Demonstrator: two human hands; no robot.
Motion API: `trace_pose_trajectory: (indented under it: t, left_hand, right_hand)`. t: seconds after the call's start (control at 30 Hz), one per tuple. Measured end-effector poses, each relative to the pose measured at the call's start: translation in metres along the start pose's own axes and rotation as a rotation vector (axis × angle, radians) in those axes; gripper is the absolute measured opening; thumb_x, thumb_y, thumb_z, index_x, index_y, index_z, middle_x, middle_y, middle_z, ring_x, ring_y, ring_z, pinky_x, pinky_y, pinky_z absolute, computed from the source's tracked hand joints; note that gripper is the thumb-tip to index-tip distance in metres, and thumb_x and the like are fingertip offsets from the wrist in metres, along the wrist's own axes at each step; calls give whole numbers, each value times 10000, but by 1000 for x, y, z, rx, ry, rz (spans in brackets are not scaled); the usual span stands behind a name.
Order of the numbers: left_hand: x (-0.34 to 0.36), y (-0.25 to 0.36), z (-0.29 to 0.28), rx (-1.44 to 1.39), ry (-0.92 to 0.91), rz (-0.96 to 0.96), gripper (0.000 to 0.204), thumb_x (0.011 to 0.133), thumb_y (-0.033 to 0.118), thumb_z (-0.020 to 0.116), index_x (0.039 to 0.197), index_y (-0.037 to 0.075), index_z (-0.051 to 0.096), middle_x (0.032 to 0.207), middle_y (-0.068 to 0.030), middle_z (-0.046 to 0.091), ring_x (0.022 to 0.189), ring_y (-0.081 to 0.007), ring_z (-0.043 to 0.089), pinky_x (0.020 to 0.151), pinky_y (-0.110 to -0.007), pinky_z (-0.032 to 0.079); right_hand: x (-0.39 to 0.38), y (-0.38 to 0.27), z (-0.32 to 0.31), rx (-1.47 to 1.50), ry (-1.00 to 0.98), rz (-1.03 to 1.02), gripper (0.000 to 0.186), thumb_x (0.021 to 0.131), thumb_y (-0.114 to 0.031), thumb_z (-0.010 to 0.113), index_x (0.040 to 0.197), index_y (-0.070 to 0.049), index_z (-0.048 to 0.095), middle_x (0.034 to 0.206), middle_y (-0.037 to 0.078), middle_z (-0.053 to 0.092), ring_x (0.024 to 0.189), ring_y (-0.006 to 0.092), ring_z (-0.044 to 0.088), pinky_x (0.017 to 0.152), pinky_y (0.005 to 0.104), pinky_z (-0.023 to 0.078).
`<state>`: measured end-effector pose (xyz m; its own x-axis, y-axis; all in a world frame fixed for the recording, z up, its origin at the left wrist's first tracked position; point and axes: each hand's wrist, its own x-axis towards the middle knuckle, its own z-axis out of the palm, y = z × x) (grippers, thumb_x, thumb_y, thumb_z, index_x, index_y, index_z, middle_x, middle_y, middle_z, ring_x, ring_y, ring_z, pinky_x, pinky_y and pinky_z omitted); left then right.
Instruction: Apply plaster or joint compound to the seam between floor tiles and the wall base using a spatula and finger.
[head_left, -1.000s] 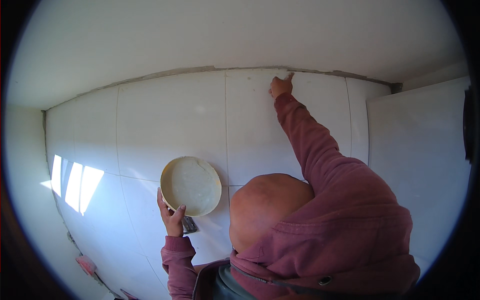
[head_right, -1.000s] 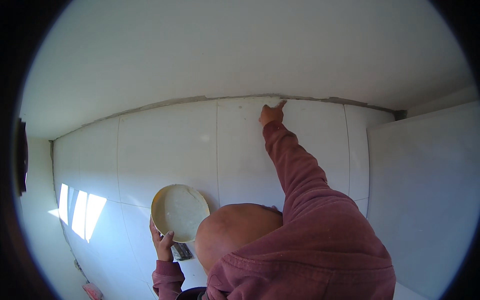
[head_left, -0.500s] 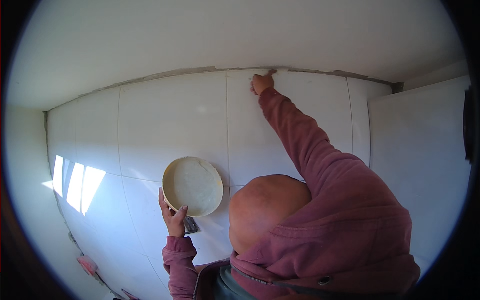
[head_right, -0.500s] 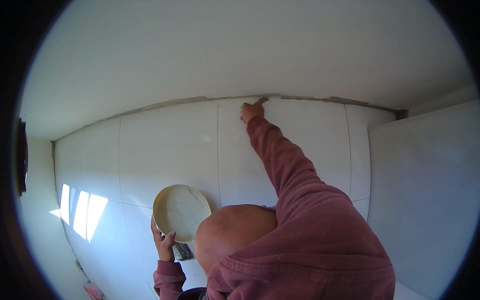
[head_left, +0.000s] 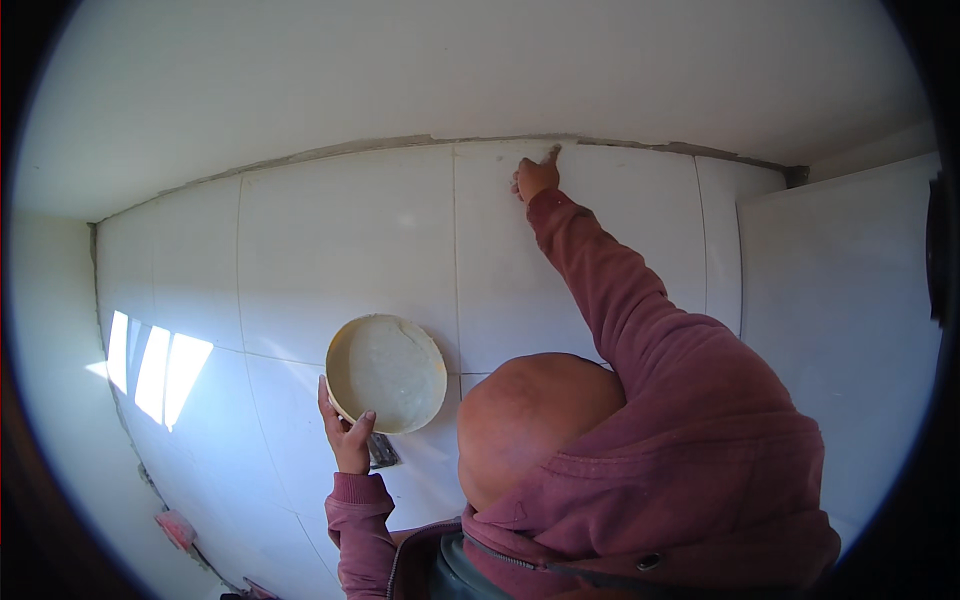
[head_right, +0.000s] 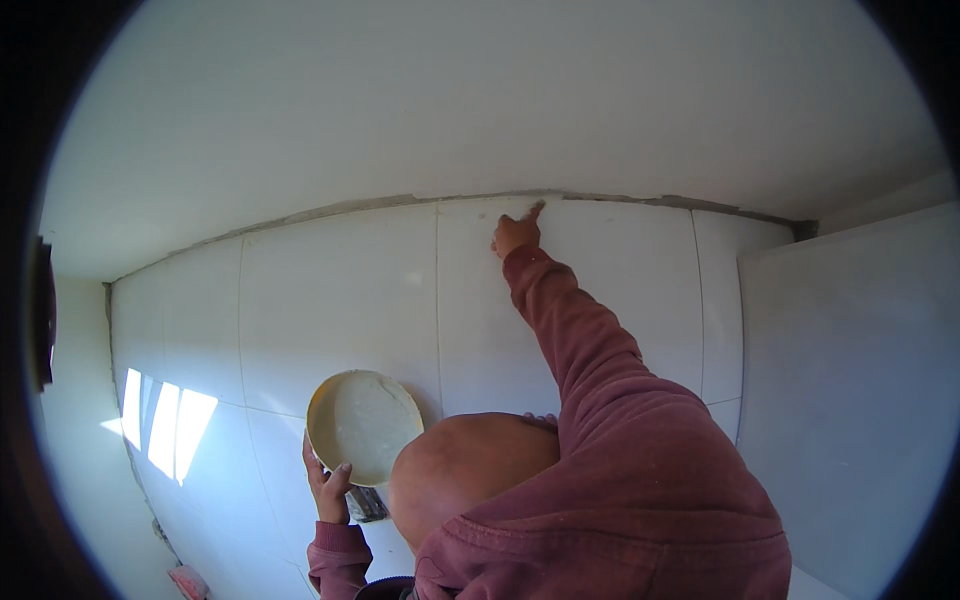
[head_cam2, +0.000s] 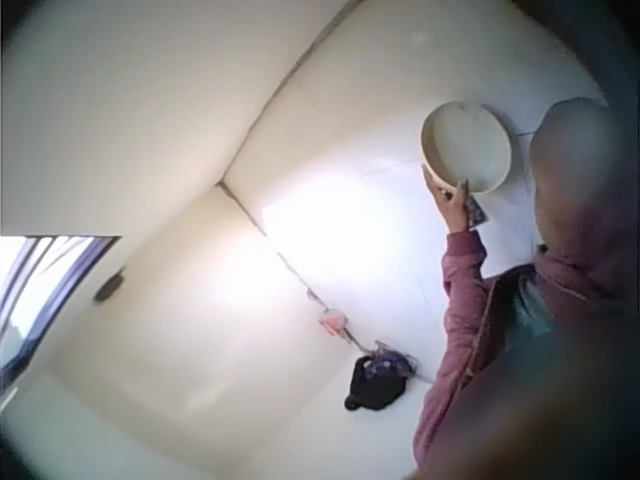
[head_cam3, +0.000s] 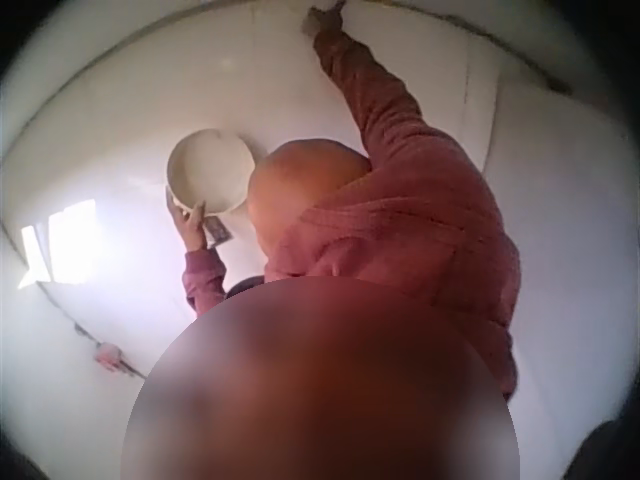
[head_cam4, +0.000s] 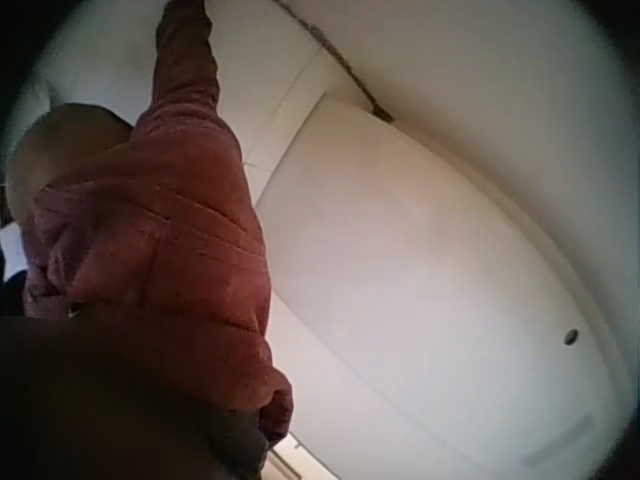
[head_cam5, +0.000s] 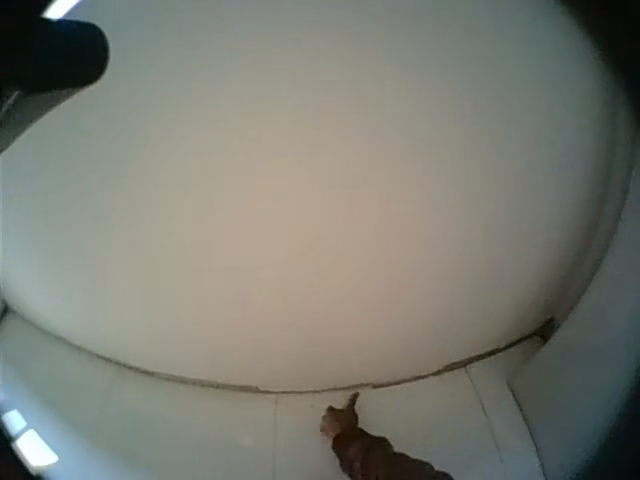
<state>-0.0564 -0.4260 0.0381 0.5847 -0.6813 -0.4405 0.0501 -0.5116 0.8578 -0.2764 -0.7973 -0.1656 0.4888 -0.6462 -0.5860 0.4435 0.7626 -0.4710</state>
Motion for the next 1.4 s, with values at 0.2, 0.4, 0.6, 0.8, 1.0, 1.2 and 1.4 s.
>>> trace_pose_trajectory:
  t: [0.2,0.4,0.6,0.8,1.0,1.2,1.4]
  left_hand:
    - [2,5,4,-5,4,35,809,612,35,543,1336,66,182,1235,-106,359,1100,-228,389,939,-342,312]
    - [-5,-1,2,-22,21,-2,811,613,33,542,1336,60,176,1233,-108,364,1092,-228,396,935,-341,316]
    - [-3,-1,-2,20,32,8,806,614,43,543,1335,61,182,1223,-107,374,1086,-226,399,931,-343,320]
    - [0,0,0,-32,26,-26,812,605,54,545,1335,73,192,1215,-108,381,1076,-229,406,922,-341,330]
    - [-1,-3,0,6,22,-5,817,606,52,550,1336,69,184,1216,-110,379,1084,-234,403,916,-343,339]
    - [-5,7,5,-3,14,-33,825,612,43,557,1339,71,167,1217,-113,375,1089,-238,401,936,-344,320]
    - [-5,2,3,-43,20,21,825,614,13,552,1339,72,164,1219,-116,371,1095,-237,393,946,-344,309]
  right_hand:
    - [47,45,68,-388,381,-236,752,763,-119,471,1347,-197,4,544,75,467,355,177,430,300,287,349]
    - [21,67,126,-712,202,-263,650,769,-127,456,1324,-58,124,556,58,483,391,168,488,326,292,390]
    - [28,48,57,-590,414,-450,448,755,-159,447,1153,29,361,611,61,512,402,160,491,346,265,400]
    - [17,20,106,-467,223,-53,158,744,-184,466,698,-34,452,608,64,516,413,170,496,340,268,398]
    - [9,53,137,-789,150,-165,806,709,-110,500,1313,-32,-28,625,101,558,438,190,542,384,294,459]
    - [-3,13,61,-252,561,-292,850,772,-91,454,1306,-153,-204,635,112,535,417,196,512,387,295,457]
    - [29,49,119,-459,426,-232,910,710,-63,488,1284,-68,-218,664,142,556,437,216,538,393,303,463]
